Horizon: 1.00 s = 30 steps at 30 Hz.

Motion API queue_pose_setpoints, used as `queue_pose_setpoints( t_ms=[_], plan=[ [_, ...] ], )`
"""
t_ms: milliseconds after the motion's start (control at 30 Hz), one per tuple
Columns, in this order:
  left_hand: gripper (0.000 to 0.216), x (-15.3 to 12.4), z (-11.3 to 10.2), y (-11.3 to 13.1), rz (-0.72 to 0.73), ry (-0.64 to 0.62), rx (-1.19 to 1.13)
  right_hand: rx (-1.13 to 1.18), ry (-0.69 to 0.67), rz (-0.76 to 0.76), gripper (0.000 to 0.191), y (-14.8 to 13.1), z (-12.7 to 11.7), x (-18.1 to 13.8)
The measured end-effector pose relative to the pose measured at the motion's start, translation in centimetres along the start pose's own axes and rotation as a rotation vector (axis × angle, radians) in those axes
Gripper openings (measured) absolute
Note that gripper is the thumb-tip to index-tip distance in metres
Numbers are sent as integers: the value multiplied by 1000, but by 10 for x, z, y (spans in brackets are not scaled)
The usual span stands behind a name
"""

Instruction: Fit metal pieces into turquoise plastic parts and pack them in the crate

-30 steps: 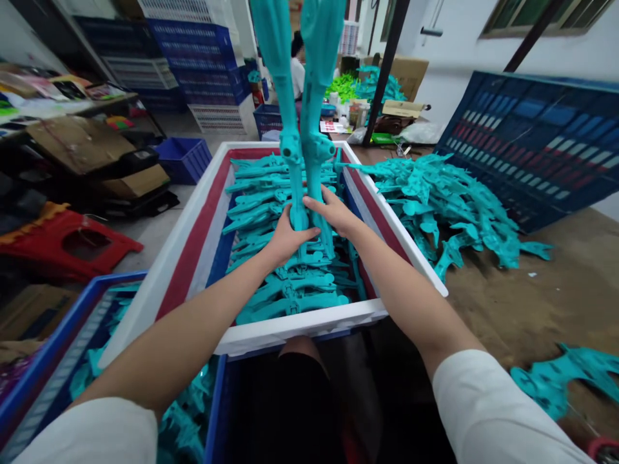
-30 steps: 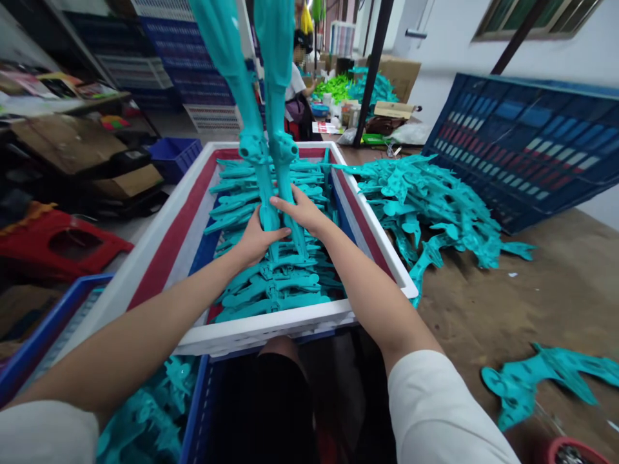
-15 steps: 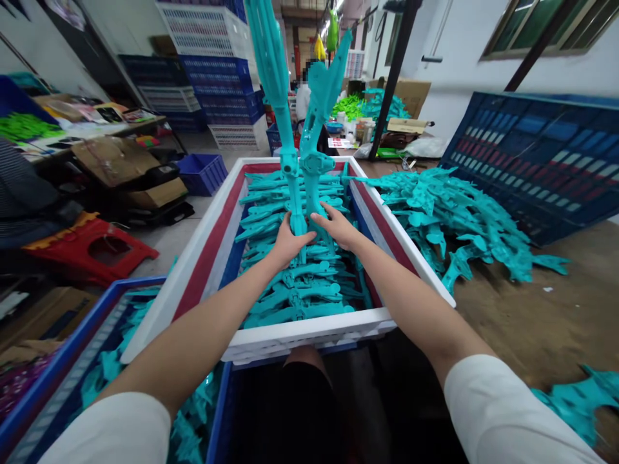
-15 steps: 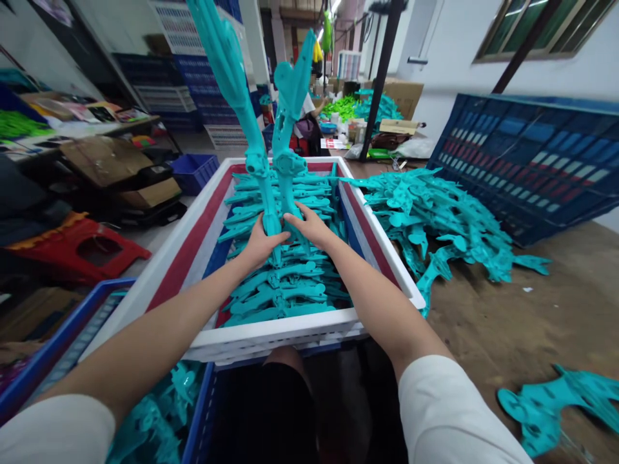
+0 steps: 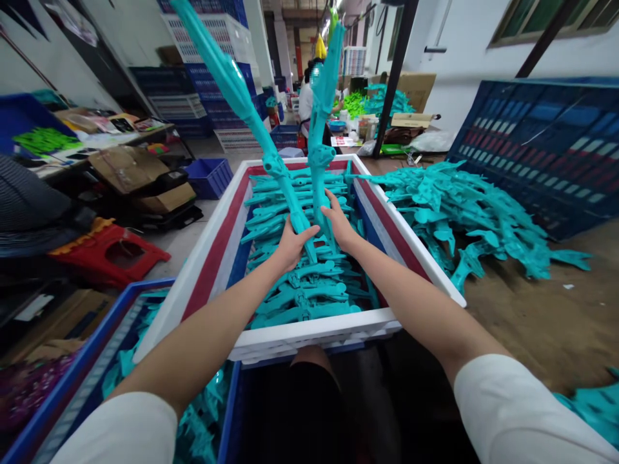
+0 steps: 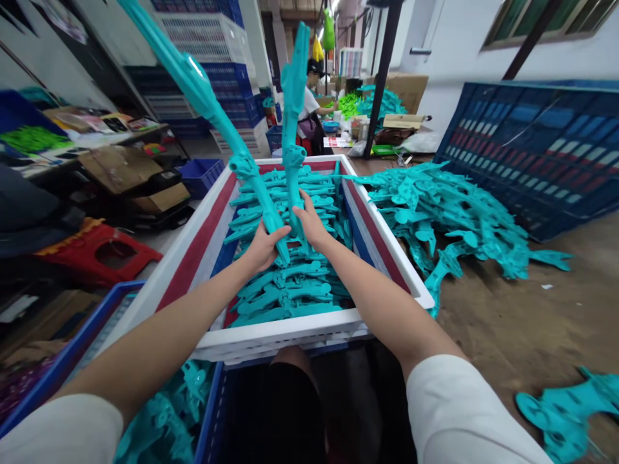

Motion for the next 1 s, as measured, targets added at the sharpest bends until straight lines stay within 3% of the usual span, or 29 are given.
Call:
queue_pose_setpoints(
  t_ms=[167, 400, 667, 767, 933, 1000],
  plan=[
    [93, 3, 3, -2, 19, -59, -23, -212, -4, -27, 98, 2, 11, -2],
    [100, 0, 4, 12, -6, -66, -25, -164, -74, -126, 115, -14, 29, -10],
    [88, 3, 0, 26, -54, -121, -30, -345, -87, -202, 119, -35, 36, -8],
    [87, 4, -2, 30, -54, -143, -40, -414, -61, -199, 113, -35, 30, -5],
    [91, 6, -15, 31, -42, -92, -30, -447, 40, -191, 132, -29, -2, 4],
    [92, 6, -16, 29, -42, -89, -36, -414, 29, -196, 129, -28, -7, 4]
  ],
)
Point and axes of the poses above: each hand's wrist, its own x-axis towards the middle knuckle, its own z-axis out of the palm, y = z × x, the point moved 9 cm from there along x, towards the middle knuckle, and after that the axes turned 10 degrees about -y, right-handed, at the moved point
